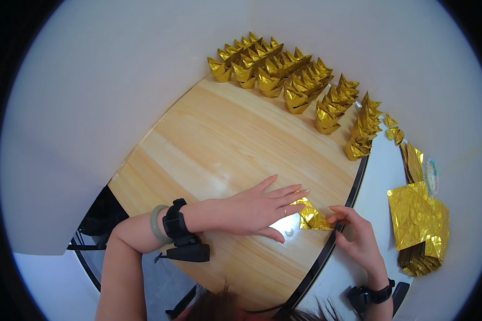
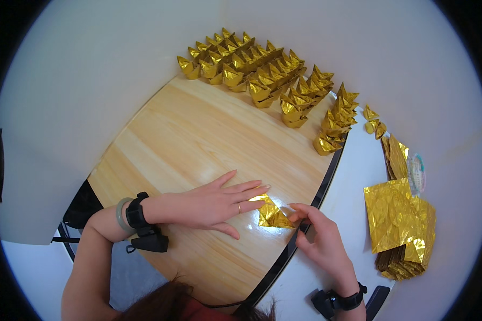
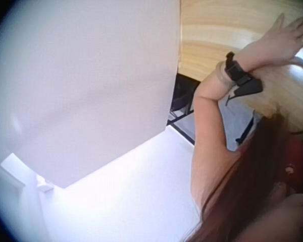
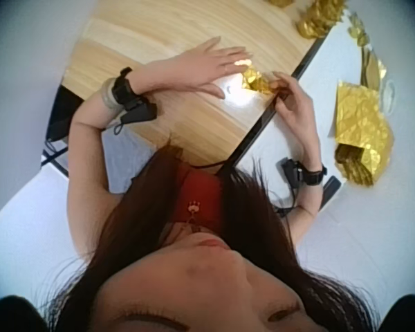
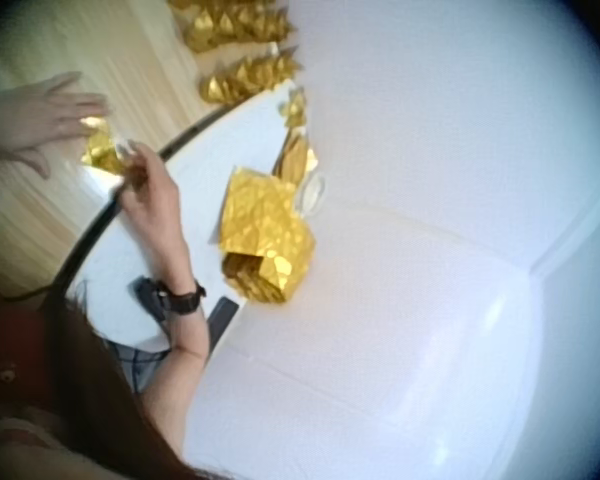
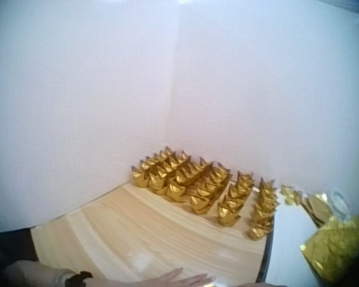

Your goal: Folding gold-colored paper into decorative ingot shapes.

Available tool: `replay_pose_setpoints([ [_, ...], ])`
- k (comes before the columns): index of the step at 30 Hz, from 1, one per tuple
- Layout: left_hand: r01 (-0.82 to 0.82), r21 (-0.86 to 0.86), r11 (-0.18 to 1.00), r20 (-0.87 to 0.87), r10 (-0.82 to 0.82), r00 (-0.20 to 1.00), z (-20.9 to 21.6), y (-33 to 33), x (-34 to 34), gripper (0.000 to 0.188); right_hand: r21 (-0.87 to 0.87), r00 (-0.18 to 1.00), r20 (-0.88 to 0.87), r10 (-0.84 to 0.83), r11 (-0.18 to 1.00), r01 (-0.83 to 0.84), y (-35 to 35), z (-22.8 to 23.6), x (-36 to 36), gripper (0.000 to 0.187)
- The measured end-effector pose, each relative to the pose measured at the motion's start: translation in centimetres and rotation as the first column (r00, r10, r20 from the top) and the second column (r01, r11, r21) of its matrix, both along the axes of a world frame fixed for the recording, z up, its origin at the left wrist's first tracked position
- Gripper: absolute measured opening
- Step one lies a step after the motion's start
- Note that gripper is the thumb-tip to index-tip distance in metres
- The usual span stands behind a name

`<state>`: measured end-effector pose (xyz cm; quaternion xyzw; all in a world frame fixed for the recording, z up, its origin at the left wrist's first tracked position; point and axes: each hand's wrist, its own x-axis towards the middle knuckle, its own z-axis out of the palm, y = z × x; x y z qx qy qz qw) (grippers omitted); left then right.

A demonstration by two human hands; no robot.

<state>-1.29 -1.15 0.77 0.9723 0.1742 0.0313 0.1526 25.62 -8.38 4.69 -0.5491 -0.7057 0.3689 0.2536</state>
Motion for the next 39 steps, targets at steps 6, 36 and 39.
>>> replay_pose_setpoints([
  [6, -0.014, 0.066, 0.998, 0.043, 0.011, 0.999, 0.7, -0.2, 0.0, 0.083, 0.039, 0.991, 0.059, 0.123, 0.991, -0.125, 0.6, -0.6, -0.7, 0.041],
  [36, 0.012, -0.016, 1.0, 0.021, -0.011, 1.0, 0.5, -0.5, -0.2, 0.095, -0.078, 0.984, -0.085, -0.159, 0.985, 0.153, 2.9, -2.3, -3.7, 0.038],
  [39, -0.016, -0.06, 0.998, 0.065, 0.02, 0.998, -0.2, -1.0, 0.3, 0.093, 0.051, 0.982, -0.019, -0.19, 0.98, 0.191, 2.9, -2.9, -3.7, 0.036],
])
